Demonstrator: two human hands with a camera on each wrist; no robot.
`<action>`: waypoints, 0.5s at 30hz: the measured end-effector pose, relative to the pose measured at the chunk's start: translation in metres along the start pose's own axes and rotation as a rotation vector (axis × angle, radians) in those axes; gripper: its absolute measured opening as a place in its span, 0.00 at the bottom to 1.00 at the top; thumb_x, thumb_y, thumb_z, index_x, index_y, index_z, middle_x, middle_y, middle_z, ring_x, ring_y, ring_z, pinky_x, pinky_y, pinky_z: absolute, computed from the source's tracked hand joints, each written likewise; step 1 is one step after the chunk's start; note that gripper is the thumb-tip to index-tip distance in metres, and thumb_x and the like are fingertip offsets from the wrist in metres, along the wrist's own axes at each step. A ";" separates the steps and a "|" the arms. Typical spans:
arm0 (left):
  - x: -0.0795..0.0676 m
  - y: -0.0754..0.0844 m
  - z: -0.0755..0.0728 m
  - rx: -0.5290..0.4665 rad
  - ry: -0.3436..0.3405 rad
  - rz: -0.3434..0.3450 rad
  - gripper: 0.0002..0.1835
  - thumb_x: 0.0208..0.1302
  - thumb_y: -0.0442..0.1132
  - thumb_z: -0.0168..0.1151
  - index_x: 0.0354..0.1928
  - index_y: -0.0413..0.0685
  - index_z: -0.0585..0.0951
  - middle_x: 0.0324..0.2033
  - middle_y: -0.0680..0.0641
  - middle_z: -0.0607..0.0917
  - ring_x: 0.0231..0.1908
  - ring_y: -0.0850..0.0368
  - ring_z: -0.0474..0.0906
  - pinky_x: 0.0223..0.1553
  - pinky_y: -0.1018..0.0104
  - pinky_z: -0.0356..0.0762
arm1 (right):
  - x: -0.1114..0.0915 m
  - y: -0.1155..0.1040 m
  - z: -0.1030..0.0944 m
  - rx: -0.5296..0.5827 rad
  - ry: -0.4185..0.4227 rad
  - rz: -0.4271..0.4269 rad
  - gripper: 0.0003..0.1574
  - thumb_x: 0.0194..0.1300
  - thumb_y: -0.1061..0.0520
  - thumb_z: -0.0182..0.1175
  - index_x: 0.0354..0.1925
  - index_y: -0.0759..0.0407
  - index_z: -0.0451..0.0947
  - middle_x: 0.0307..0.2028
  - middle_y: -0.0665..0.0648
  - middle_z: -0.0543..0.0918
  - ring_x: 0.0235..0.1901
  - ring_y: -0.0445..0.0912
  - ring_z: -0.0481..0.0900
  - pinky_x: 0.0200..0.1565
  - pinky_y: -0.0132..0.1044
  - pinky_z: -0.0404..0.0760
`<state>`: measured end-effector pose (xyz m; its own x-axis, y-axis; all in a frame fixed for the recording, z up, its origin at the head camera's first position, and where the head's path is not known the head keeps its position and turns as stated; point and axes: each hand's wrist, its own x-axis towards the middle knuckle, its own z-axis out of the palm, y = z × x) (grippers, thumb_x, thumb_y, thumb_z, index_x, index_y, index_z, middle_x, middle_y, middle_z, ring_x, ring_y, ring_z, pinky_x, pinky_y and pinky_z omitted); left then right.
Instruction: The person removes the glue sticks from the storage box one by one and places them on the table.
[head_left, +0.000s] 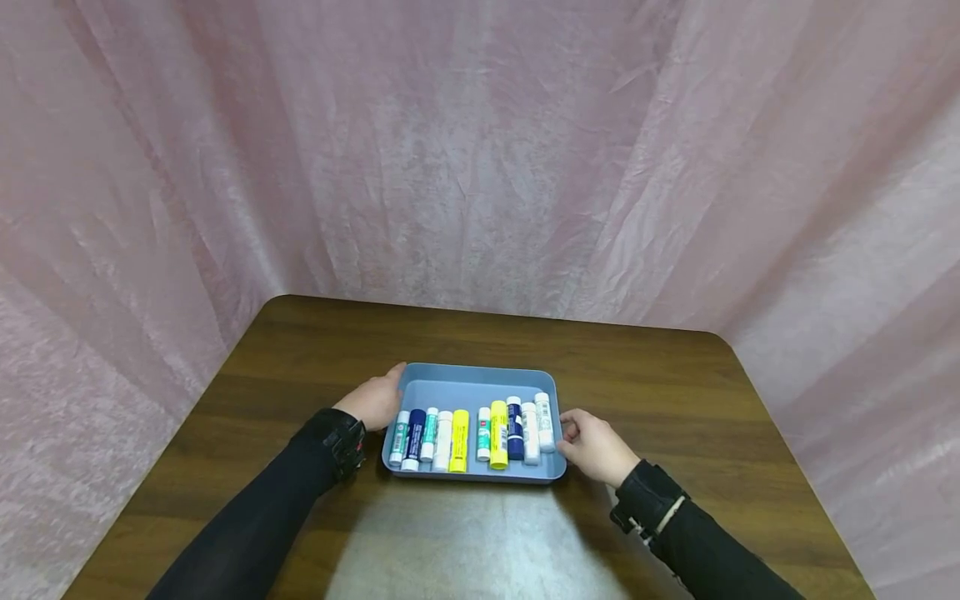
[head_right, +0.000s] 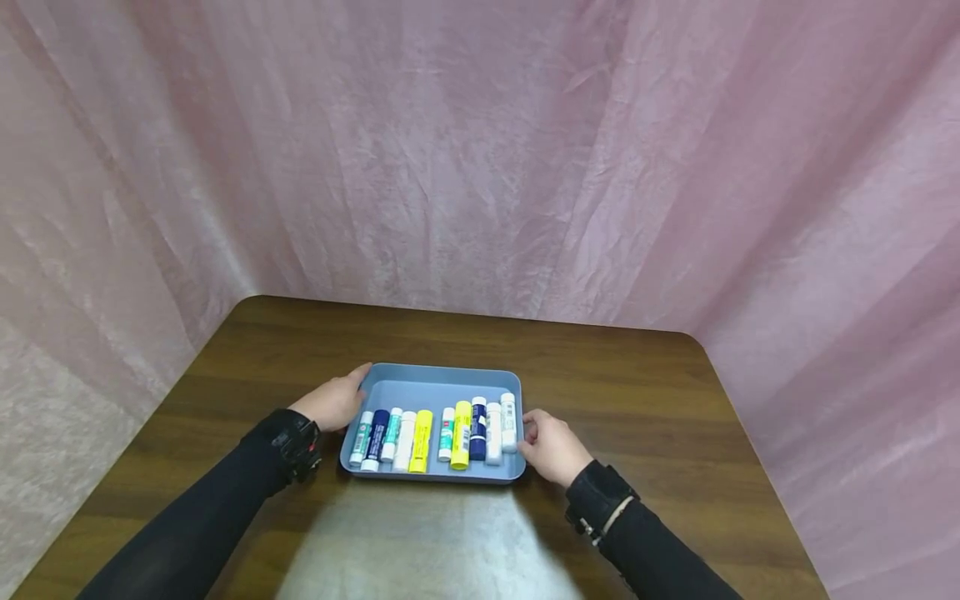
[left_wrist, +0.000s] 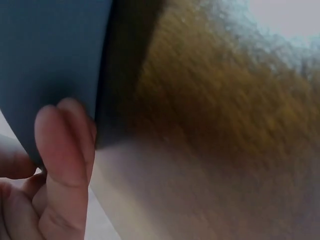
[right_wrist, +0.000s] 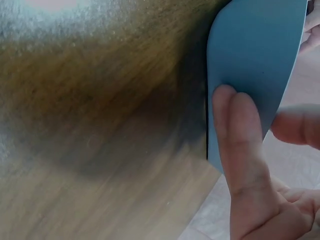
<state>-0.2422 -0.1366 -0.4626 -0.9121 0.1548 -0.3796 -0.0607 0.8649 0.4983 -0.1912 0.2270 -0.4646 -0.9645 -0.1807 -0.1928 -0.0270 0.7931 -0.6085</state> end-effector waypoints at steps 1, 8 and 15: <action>0.000 0.000 0.000 -0.001 0.004 -0.001 0.33 0.82 0.40 0.41 0.82 0.45 0.45 0.29 0.46 0.84 0.20 0.55 0.77 0.24 0.64 0.72 | 0.000 -0.001 -0.001 -0.006 0.001 -0.003 0.26 0.64 0.63 0.67 0.59 0.70 0.75 0.33 0.55 0.80 0.30 0.45 0.76 0.35 0.37 0.77; 0.000 -0.001 0.002 0.007 0.025 -0.010 0.33 0.82 0.40 0.42 0.82 0.46 0.46 0.39 0.43 0.85 0.20 0.56 0.77 0.25 0.63 0.72 | 0.008 -0.007 -0.002 -0.119 0.080 -0.066 0.30 0.62 0.62 0.68 0.61 0.69 0.74 0.32 0.55 0.79 0.30 0.46 0.75 0.35 0.38 0.77; 0.002 -0.001 0.003 0.029 0.026 -0.011 0.34 0.81 0.40 0.42 0.82 0.45 0.46 0.37 0.42 0.86 0.21 0.56 0.77 0.25 0.62 0.72 | 0.022 -0.011 0.003 -0.381 0.181 -0.200 0.28 0.64 0.55 0.70 0.59 0.64 0.80 0.47 0.60 0.83 0.48 0.53 0.78 0.53 0.50 0.80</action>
<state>-0.2429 -0.1355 -0.4664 -0.9218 0.1326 -0.3644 -0.0597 0.8799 0.4713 -0.2110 0.2126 -0.4639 -0.9598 -0.2747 0.0573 -0.2793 0.9162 -0.2874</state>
